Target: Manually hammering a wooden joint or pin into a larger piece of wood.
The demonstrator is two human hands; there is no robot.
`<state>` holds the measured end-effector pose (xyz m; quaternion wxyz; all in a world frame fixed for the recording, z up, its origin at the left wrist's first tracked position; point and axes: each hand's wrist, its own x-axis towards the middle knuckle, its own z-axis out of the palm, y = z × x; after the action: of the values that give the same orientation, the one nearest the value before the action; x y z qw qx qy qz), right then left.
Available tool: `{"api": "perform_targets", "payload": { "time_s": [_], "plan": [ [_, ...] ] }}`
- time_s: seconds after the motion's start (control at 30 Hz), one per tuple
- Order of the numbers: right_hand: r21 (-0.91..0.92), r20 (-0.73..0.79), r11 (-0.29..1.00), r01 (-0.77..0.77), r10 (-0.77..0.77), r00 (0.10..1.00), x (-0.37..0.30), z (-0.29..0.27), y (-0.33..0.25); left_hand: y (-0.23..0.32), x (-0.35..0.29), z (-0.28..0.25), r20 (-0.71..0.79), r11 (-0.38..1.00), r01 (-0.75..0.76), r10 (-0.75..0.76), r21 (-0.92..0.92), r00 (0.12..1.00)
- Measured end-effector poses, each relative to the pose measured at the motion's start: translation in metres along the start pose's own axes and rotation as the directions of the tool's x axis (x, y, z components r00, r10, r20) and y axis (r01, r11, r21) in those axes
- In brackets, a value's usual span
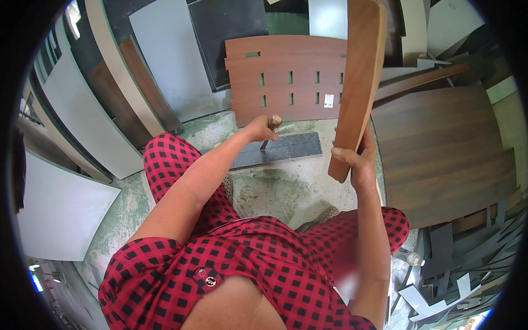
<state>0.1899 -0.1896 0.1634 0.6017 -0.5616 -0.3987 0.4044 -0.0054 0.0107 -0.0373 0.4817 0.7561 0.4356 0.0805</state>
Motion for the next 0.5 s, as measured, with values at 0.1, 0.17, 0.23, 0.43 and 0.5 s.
{"api": "perform_targets", "payload": {
  "time_s": [0.1,0.17,0.23,0.43,0.5],
  "plan": [
    [-0.183,-0.063,0.980,0.078,-0.091,0.994,-0.017,-0.014,0.019,0.006,0.004,0.005,0.000,0.999,-0.019,0.019,0.037,1.000],
    [-0.139,-0.060,0.990,-0.021,0.013,0.998,-0.029,-0.007,0.035,0.009,0.003,0.006,0.015,0.999,-0.027,0.026,0.043,1.000],
    [-0.252,0.012,0.961,-0.115,0.122,0.992,-0.031,-0.004,0.043,0.013,0.002,0.007,0.038,0.998,-0.036,0.034,0.052,0.999],
    [-0.110,0.016,0.986,-0.128,0.130,0.991,-0.033,0.000,0.040,0.016,0.001,0.007,0.043,0.999,-0.046,0.047,-0.028,0.998],
    [-0.129,0.008,0.974,-0.184,0.186,0.982,-0.033,-0.001,0.042,0.018,0.005,0.009,0.043,1.000,-0.018,0.018,-0.011,0.999]
  ]
}}
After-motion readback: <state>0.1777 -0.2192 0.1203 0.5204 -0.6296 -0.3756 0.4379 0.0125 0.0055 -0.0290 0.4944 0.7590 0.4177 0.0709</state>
